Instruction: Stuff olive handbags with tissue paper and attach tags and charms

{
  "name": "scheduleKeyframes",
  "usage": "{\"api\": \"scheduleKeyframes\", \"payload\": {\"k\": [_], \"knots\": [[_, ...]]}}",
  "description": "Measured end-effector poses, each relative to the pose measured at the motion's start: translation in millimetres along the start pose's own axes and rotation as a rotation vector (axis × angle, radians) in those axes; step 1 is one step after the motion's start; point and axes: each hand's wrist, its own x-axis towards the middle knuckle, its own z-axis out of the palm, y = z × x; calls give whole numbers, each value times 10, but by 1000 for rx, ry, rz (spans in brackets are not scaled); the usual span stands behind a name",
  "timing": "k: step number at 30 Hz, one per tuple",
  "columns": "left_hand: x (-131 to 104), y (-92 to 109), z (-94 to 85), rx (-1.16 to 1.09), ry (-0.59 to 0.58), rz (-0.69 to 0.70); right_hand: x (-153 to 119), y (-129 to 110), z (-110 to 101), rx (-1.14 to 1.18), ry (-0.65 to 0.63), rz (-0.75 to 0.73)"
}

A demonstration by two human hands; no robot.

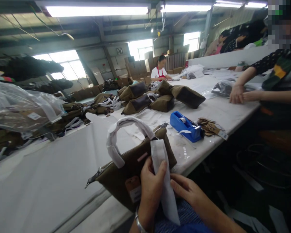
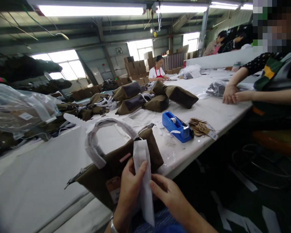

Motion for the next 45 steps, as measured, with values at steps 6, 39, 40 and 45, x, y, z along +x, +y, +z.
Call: {"api": "scheduleKeyframes", "payload": {"k": [6,39,40,45], "knots": [[-11,1,10,-52,-51,-55,66,66,88,-24,16,-32],[-509,-540,-72,-107,165,-229,291,-309,-772,-734,255,-326],[-491,-519,-84,-92,171,-230,398,-415,-996,-819,448,-408],[-427,-454,-113,-59,172,-210,1090,-746,-2049,-1019,803,-440]]}}
